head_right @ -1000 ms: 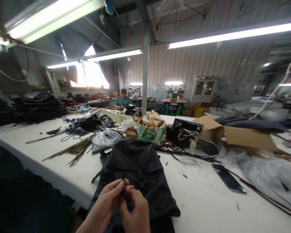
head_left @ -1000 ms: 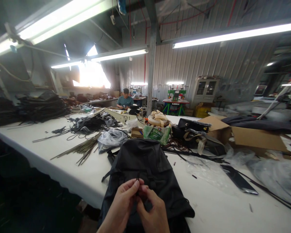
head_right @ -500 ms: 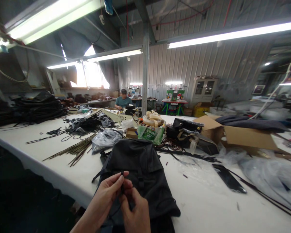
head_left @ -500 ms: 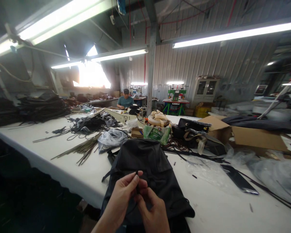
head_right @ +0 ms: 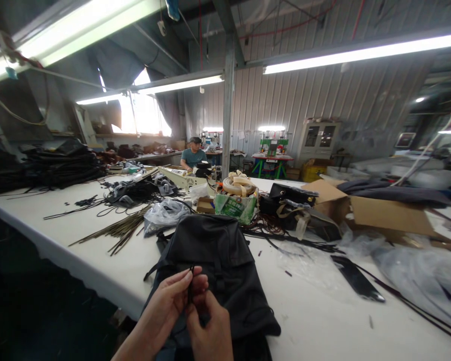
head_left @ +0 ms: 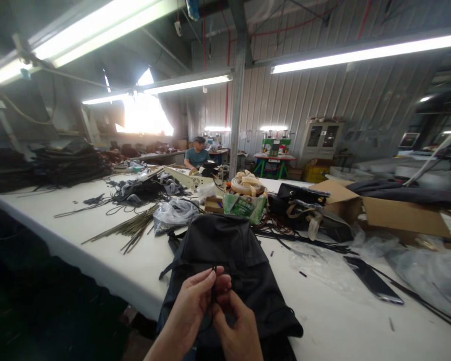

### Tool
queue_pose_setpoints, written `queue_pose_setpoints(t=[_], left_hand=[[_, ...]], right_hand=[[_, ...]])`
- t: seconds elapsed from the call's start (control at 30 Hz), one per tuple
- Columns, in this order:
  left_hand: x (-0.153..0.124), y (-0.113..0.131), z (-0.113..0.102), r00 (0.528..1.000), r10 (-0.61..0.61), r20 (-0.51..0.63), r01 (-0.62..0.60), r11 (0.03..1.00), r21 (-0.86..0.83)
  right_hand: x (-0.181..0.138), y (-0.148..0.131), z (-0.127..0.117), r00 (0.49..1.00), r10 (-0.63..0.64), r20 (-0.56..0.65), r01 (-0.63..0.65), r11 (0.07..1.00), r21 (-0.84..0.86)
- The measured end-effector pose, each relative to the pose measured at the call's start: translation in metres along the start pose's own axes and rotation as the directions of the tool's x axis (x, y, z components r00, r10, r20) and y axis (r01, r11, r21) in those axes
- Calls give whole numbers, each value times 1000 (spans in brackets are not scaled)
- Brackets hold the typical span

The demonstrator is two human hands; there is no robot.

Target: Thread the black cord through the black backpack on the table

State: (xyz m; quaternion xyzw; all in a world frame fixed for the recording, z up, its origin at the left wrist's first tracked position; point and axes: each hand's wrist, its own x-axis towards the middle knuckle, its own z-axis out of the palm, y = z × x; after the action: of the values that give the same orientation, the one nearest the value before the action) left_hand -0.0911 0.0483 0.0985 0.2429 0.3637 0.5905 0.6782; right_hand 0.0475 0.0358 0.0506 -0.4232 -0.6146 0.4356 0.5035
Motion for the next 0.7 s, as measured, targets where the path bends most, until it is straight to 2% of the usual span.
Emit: queue_pose_setpoints(t=[0.13,0.3,0.7], left_hand=[[-2,1,3,1000,-14,-3,14,1000,-12],[0,-1,-1,998,51,44,-52,998,17],[5,-4,-7,996,84,9,-84,996,-14]], right_hand=[[0,4,-1,1000,-18,5,18,1000,-2],[1,6,-1,999,-21,30,21,1000,-7],[0,9,5,1000,19,-2,-19,1000,6]])
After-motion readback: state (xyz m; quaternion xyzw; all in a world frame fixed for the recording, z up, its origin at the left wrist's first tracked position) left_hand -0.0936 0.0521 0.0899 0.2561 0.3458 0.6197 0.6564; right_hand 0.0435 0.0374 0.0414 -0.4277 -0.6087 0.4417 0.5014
